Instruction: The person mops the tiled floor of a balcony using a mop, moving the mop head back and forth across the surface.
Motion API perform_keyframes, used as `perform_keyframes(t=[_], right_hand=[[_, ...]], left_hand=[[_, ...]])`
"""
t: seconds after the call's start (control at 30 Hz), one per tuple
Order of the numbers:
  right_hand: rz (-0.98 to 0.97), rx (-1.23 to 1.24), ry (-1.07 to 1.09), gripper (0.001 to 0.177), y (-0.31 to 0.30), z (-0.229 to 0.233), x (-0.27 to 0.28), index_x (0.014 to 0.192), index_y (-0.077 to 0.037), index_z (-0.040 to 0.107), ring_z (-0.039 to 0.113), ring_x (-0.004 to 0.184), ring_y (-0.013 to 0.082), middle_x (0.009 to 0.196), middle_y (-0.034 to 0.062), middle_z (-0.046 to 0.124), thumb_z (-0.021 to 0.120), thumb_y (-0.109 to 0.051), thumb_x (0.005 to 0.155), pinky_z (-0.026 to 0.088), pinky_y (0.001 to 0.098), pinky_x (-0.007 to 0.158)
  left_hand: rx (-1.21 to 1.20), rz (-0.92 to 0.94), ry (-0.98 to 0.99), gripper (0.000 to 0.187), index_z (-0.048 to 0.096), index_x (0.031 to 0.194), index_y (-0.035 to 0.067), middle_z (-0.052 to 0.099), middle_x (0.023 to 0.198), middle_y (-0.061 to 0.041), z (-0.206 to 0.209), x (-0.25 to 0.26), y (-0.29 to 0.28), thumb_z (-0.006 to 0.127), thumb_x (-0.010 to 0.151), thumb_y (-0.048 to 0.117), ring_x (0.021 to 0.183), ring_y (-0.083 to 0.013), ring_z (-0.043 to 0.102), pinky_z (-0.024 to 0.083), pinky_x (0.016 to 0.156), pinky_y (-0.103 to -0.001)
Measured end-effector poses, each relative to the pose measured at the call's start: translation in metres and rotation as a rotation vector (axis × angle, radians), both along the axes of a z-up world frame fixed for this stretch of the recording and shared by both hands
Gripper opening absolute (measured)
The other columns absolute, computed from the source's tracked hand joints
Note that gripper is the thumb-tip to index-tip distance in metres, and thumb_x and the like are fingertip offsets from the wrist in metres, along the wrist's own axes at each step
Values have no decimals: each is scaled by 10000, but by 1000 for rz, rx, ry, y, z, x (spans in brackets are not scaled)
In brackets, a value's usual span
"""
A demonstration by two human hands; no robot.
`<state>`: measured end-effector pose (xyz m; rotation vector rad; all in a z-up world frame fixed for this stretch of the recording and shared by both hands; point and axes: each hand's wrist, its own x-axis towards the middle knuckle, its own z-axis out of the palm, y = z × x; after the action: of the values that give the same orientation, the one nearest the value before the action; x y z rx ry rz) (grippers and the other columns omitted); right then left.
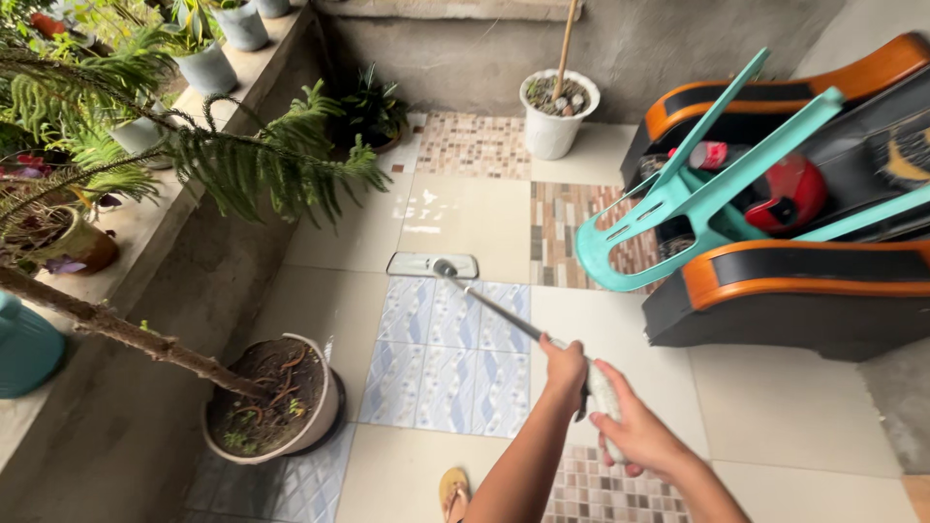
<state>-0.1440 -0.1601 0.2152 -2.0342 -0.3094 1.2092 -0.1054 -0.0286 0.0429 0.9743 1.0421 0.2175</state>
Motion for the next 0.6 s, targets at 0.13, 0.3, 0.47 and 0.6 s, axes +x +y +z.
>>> perform_keyframes(t=[0.13, 0.3, 0.47, 0.6], right_hand=[[-148, 67, 95, 747, 40, -17, 9, 1580, -417, 165, 577, 517, 204, 739, 116, 596, 576, -174, 1005, 326, 324, 370], [-253, 72, 117, 757, 115, -45, 9, 1578, -437, 150, 560, 521, 209, 754, 121, 577, 574, -176, 1008, 327, 327, 373], [-220, 120, 118, 751, 197, -74, 22, 1569, -394, 135, 590, 524, 207, 771, 121, 609, 532, -133, 987, 359, 331, 362], [-90, 174, 60, 664, 258, -87, 32, 1527, -305, 170, 610, 521, 203, 779, 105, 611, 480, -111, 974, 386, 340, 347]], left_hand=[[103, -61, 146, 855, 154, 1621, 215, 569, 1355, -318, 7, 15, 37, 591, 886, 228, 1230, -411, 619, 478, 1064, -426], [153, -34, 137, 879, 214, 1607, 203, 608, 1352, -299, -36, 30, 108, 620, 827, 198, 1228, -396, 637, 498, 1061, -415], [241, 53, 162, 846, 334, 1572, 195, 592, 1383, -238, -88, 50, 196, 686, 803, 194, 1266, -362, 605, 458, 1094, -394], [329, 249, 98, 773, 455, 1486, 139, 611, 1379, -205, -107, 60, 260, 746, 771, 180, 1273, -343, 599, 447, 1086, -394]])
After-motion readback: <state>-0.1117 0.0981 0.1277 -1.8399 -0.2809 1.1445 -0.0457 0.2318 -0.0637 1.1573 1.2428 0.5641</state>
